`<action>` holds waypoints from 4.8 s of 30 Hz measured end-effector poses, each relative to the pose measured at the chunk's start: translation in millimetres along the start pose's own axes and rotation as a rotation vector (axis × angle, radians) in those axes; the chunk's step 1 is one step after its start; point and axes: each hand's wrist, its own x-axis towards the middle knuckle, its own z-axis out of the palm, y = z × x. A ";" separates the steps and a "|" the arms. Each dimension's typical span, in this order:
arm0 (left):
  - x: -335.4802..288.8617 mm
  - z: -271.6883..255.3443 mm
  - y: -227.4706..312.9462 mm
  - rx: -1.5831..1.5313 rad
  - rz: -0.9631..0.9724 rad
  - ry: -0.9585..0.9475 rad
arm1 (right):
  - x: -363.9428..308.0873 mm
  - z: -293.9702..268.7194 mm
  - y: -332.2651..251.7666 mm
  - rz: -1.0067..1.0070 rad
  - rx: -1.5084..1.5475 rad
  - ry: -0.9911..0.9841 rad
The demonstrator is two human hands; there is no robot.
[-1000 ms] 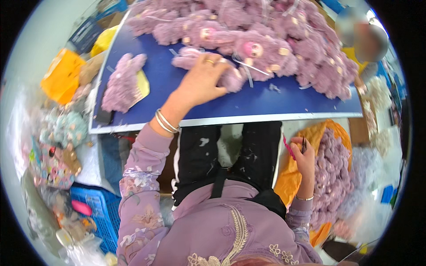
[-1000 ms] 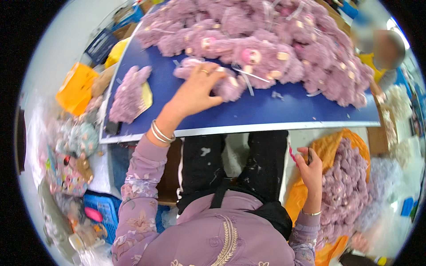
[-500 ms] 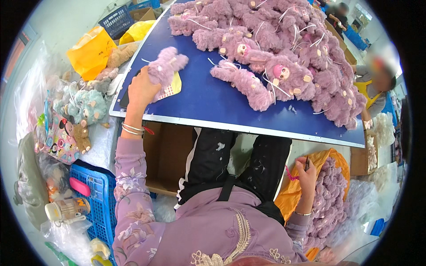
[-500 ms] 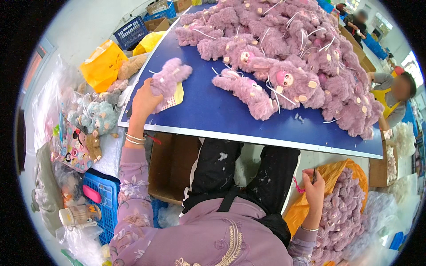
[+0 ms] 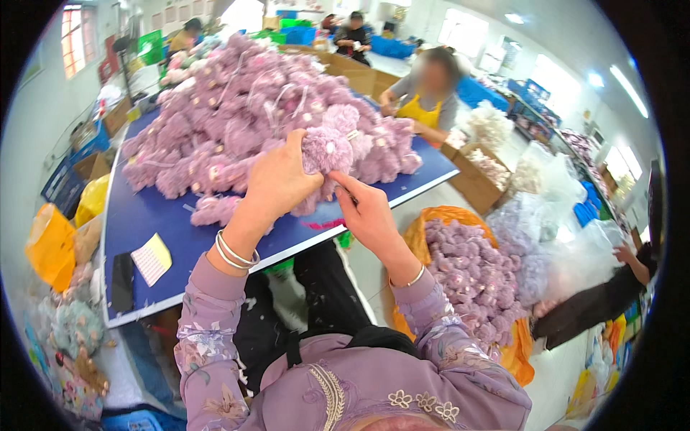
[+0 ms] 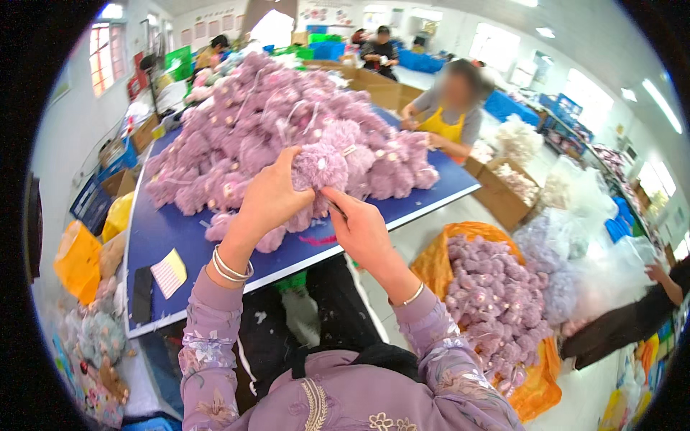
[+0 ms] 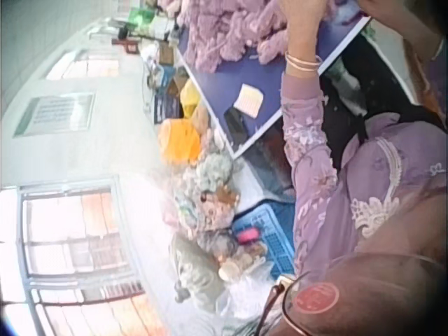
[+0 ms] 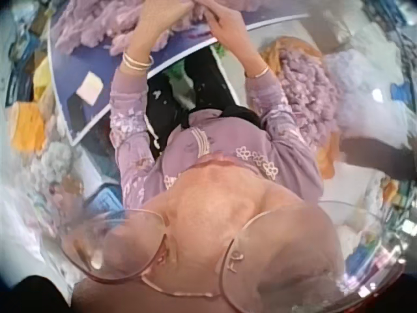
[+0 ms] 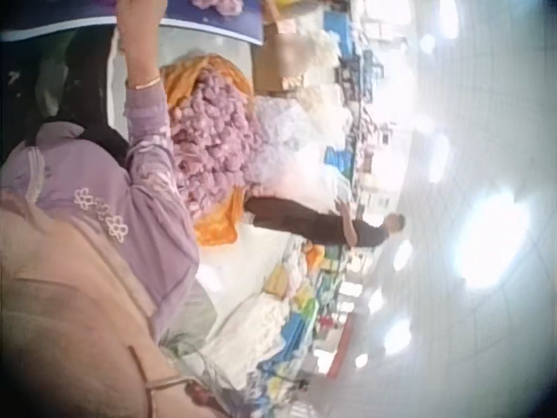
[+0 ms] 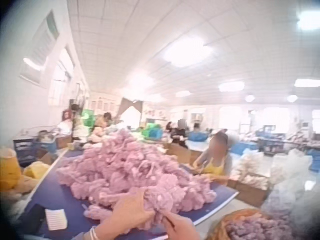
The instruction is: The person trims excess threads and strings from purple plush bunny toys using scissors. They pick up each toy, cut the loose threads, and place the finished items into a yellow sack. The work is performed at a blue table in a factory setting with other workers visible in the background.
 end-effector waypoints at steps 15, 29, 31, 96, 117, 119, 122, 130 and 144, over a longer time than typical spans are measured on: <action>35.1 46.6 112.3 -0.070 0.292 -0.056 | -29.6 -100.9 -16.8 0.025 -0.247 0.360; 21.4 38.6 134.2 -0.087 0.325 -0.024 | -46.4 -107.1 -14.8 -0.035 -0.201 0.424; 24.1 38.7 122.4 -0.024 0.340 0.034 | -41.6 -100.0 -14.6 0.011 -0.199 0.366; 12.3 36.8 98.8 0.147 0.252 -0.077 | -0.9 -92.6 54.4 0.471 1.217 0.221; -0.8 40.8 50.8 0.043 0.162 -0.129 | -87.9 -30.2 99.7 0.795 1.003 -0.091; -9.0 35.3 36.0 0.031 0.125 -0.169 | -92.5 -25.3 94.0 0.835 0.939 -0.202; -24.6 29.2 -4.7 0.067 0.107 -0.132 | -94.9 -11.7 97.9 0.797 0.919 -0.296; -78.4 -29.4 -76.9 -0.052 -0.154 -0.126 | -104.2 16.9 112.1 0.806 0.839 -0.411; -202.3 -116.2 -237.3 0.269 -0.467 0.578 | -111.7 23.4 130.5 0.852 0.852 -0.427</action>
